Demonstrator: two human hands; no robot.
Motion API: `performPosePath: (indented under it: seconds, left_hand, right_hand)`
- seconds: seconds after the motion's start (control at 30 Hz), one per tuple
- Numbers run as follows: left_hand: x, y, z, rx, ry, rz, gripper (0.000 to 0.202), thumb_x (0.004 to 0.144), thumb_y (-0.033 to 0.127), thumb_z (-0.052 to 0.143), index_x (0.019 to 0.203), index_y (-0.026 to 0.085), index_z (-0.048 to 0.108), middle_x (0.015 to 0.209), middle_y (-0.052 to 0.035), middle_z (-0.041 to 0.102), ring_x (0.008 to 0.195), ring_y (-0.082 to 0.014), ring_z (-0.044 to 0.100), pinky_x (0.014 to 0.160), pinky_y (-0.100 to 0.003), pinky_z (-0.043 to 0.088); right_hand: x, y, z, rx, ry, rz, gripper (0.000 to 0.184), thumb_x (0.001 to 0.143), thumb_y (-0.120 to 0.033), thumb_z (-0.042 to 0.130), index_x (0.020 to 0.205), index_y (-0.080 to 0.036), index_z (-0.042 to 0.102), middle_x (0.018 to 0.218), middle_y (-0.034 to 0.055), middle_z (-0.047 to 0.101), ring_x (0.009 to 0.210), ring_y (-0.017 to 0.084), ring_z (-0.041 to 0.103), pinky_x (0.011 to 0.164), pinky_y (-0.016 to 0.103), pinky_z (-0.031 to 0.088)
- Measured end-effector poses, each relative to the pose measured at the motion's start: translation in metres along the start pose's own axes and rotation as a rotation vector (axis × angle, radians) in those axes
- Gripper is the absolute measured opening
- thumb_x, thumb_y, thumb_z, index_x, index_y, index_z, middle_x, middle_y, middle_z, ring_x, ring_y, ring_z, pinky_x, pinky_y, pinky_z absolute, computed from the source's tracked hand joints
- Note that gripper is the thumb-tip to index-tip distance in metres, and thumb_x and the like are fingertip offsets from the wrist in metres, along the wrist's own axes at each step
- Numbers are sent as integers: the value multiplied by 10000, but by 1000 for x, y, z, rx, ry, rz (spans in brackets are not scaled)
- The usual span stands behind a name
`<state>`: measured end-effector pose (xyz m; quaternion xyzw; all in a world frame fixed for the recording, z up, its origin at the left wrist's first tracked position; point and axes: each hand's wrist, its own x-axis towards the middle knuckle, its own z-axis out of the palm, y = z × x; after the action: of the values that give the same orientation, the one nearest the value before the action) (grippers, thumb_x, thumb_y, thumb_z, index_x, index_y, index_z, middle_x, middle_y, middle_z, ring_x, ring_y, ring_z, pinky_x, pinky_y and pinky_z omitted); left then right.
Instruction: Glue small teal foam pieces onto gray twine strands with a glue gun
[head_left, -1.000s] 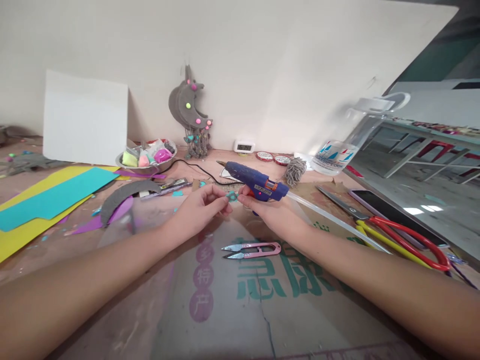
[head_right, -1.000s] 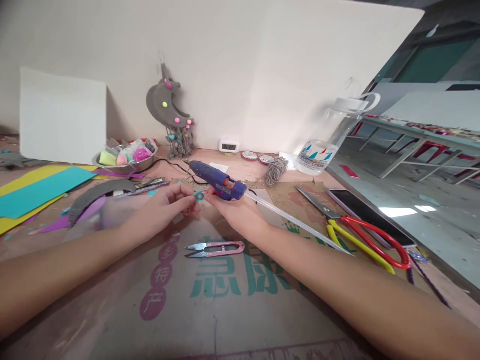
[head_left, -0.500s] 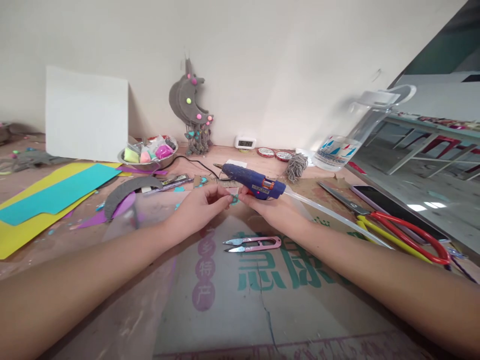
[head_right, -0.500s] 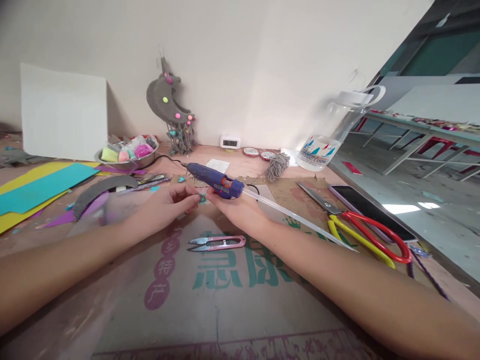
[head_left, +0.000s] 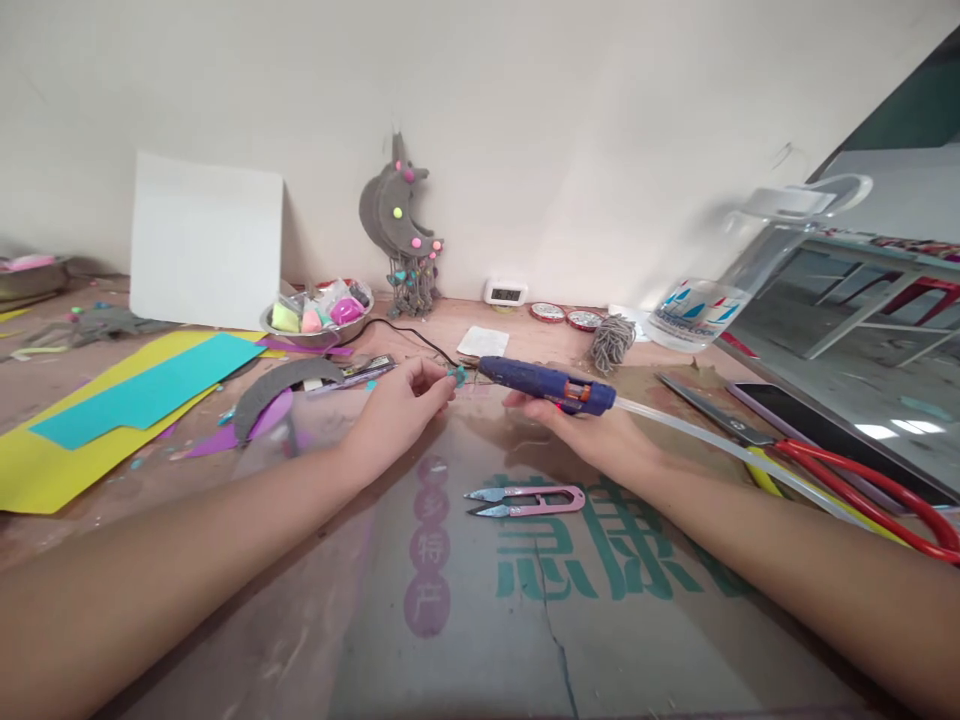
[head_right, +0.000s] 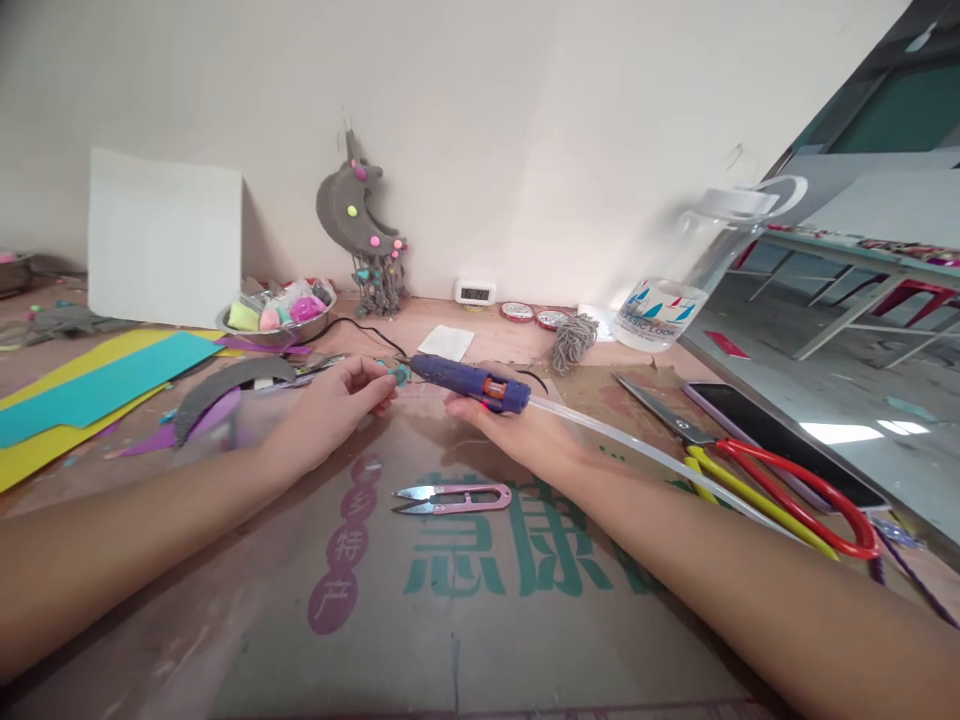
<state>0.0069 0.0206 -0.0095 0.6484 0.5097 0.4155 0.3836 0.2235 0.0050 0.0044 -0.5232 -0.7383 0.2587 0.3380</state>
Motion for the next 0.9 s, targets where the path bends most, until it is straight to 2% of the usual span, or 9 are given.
performPosePath:
  seconds: [0.07,0.23,0.4,0.9]
  left_hand:
    - [0,0,-1,13,9,7,250,778,422,534,799,174,526,654,22,550,603,-115,507,555,-229,368]
    - [1,-1,-1,-2,11,1,242,776,418,535,793,177,525,645,25,544,593,-111,492,541,-226,349]
    - [3,-4,-1,-38,1,-7,258,767,433,538,799,177,522,632,23,547,596,-117,502,531,-226,344]
    - [0,1,-1,12,-6,0,202,794,384,514,782,183,504,644,33,536,599,-107,489,551,-219,355]
  right_hand:
    - [0,-1,1,14,-11,-3,249,748,-480,575,859,-264,628,882,9,678,821,215,619,736,337,476]
    - [1,3,-1,-28,18,46,255,733,-500,575,740,-249,622,700,6,656,671,193,606,616,303,469]
    - [2,1,0,-16,19,95,278,715,-514,576,697,-239,614,604,-2,620,582,171,580,544,277,448]
    - [1,6,4,-140,47,86,321,735,-541,539,803,-249,655,616,-17,652,590,175,611,513,256,455]
